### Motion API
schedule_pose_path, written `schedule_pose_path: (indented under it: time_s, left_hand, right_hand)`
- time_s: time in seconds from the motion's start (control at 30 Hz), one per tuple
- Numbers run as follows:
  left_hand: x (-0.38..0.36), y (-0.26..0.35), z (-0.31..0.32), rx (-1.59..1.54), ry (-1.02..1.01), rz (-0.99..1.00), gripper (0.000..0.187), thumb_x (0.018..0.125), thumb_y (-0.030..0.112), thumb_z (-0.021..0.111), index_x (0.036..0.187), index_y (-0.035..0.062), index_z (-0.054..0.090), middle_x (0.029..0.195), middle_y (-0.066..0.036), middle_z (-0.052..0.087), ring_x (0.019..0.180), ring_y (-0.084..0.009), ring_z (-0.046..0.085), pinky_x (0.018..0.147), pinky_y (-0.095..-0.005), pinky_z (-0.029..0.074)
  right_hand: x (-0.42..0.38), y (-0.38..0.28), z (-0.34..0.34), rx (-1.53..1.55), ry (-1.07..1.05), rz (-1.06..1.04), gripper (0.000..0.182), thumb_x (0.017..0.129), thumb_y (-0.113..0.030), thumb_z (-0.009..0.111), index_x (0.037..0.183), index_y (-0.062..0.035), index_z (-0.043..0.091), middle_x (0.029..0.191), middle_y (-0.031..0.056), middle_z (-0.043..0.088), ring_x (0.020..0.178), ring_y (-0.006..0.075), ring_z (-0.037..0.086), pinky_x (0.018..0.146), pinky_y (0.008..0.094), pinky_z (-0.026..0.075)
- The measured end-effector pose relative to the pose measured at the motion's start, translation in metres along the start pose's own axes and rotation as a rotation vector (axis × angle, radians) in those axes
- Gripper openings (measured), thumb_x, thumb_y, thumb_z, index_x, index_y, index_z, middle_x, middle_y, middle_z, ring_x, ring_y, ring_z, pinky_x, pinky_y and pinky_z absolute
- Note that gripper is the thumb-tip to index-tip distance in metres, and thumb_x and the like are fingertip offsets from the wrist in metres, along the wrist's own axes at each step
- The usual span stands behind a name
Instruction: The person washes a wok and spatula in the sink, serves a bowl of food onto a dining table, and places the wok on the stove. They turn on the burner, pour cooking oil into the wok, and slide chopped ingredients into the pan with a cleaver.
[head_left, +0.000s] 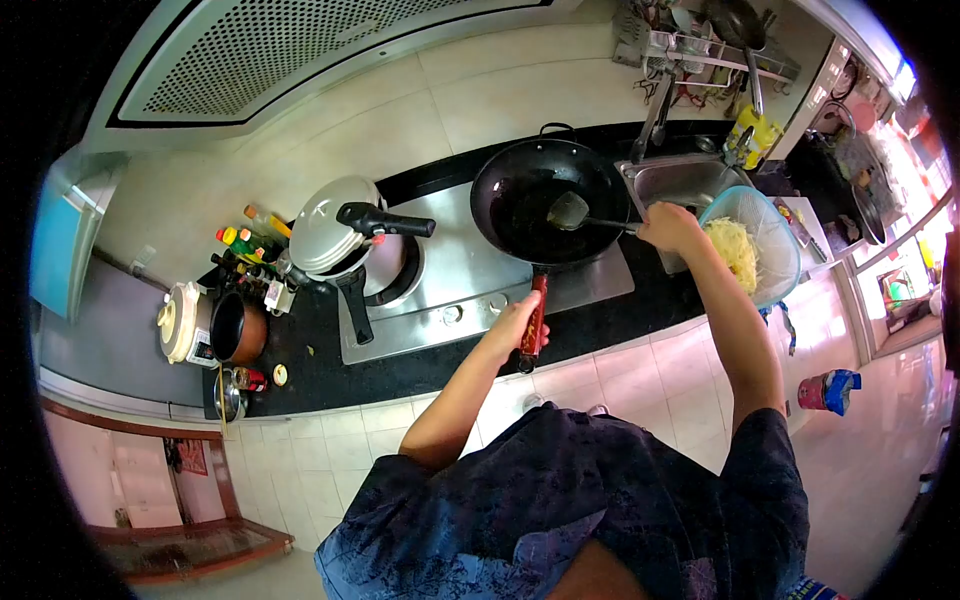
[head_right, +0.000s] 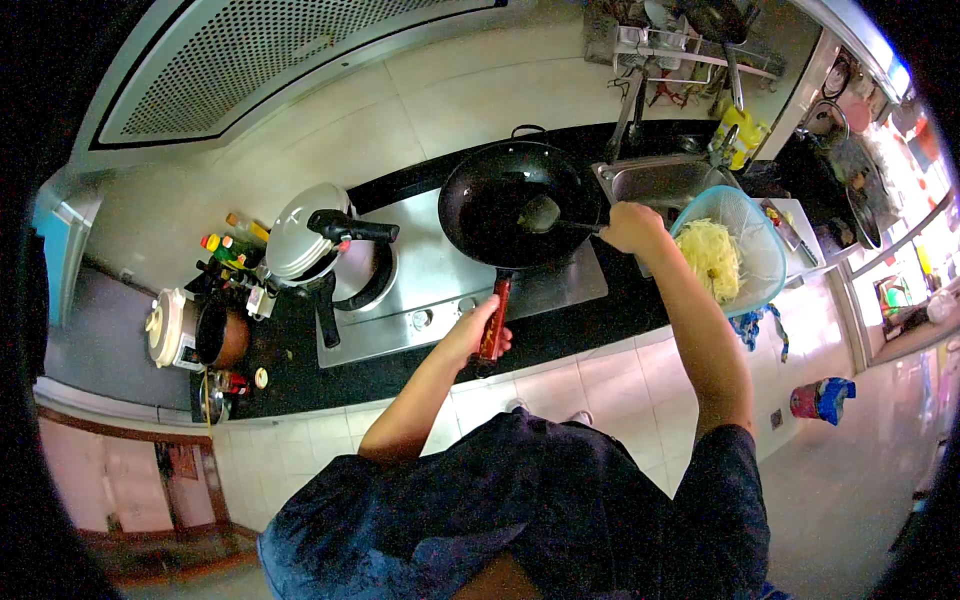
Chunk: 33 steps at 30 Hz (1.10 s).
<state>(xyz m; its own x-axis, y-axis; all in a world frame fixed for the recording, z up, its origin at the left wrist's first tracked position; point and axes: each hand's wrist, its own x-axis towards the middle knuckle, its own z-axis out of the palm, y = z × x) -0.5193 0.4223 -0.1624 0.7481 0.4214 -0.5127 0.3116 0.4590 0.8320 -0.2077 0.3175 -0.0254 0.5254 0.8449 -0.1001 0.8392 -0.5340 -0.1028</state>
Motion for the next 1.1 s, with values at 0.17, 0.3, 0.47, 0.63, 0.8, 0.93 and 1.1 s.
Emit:
schedule_pose_path:
  time_s: [0.17,0.3,0.47,0.63,0.8,0.93,1.1]
  left_hand:
    - [0.007,0.005,0.018,-0.042,0.053,0.068,0.025,0.086,0.020,0.063,0.096,0.0032,0.049,0.069,-0.009,0.059,0.054,-0.0187,0.059,0.047,-0.0318,0.050]
    - [-0.011,0.034,0.020,0.031,0.056,0.073,0.020,0.081,0.013,0.062,0.092,0.0040,0.048,0.066,-0.008,0.057,0.051,-0.0172,0.055,0.045,-0.0319,0.047]
    - [-0.023,0.044,0.015,0.052,0.074,0.073,0.021,0.080,0.011,0.062,0.092,0.0035,0.047,0.064,-0.008,0.056,0.049,-0.0169,0.054,0.042,-0.0306,0.045]
    - [-0.035,0.045,0.014,0.088,0.113,0.078,0.019,0.079,0.009,0.061,0.091,0.0028,0.047,0.064,-0.008,0.056,0.047,-0.0171,0.053,0.041,-0.0307,0.044]
    - [-0.030,0.031,0.008,0.067,0.109,0.115,0.020,0.080,0.009,0.061,0.091,0.0032,0.046,0.064,-0.008,0.056,0.047,-0.0168,0.053,0.040,-0.0312,0.044]
    - [-0.029,0.030,0.008,0.022,0.077,0.129,0.021,0.081,0.010,0.061,0.092,0.0038,0.045,0.064,-0.008,0.056,0.047,-0.0165,0.053,0.041,-0.0310,0.044]
    - [-0.024,0.027,0.011,-0.002,0.037,0.131,0.023,0.080,0.010,0.062,0.095,0.0031,0.046,0.064,-0.008,0.056,0.048,-0.0165,0.054,0.042,-0.0312,0.045]
  right_hand:
    - [0.020,0.004,-0.023,-0.094,-0.072,-0.050,0.034,0.067,-0.032,0.068,0.085,-0.0035,0.071,0.090,0.0230,0.068,0.091,0.0374,0.066,0.081,0.0448,0.052]
    - [0.023,-0.015,-0.060,-0.264,-0.178,-0.027,0.032,0.065,-0.033,0.071,0.076,-0.0025,0.071,0.077,0.0194,0.068,0.081,0.0351,0.068,0.074,0.0437,0.053]
    - [0.023,-0.047,-0.087,-0.140,-0.368,-0.009,0.028,0.068,-0.027,0.067,0.062,0.0004,0.064,0.061,0.0126,0.064,0.051,0.0237,0.061,0.050,0.0386,0.049]
    - [0.039,-0.058,-0.068,0.012,-0.396,0.030,0.031,0.070,-0.026,0.067,0.059,0.0022,0.061,0.059,0.0097,0.063,0.045,0.0193,0.057,0.041,0.0354,0.044]
    - [0.078,-0.049,-0.009,-0.070,-0.106,-0.071,0.042,0.077,-0.033,0.067,0.093,0.0060,0.068,0.103,0.0253,0.066,0.101,0.0378,0.064,0.088,0.0438,0.051]
    - [0.069,-0.072,-0.006,0.017,-0.049,-0.109,0.039,0.080,-0.034,0.065,0.094,0.0026,0.069,0.103,0.0223,0.067,0.099,0.0380,0.064,0.086,0.0448,0.052]
    - [0.047,-0.085,-0.024,-0.016,-0.011,-0.181,0.037,0.078,-0.030,0.066,0.091,0.0035,0.069,0.098,0.0243,0.067,0.094,0.0383,0.065,0.084,0.0458,0.052]
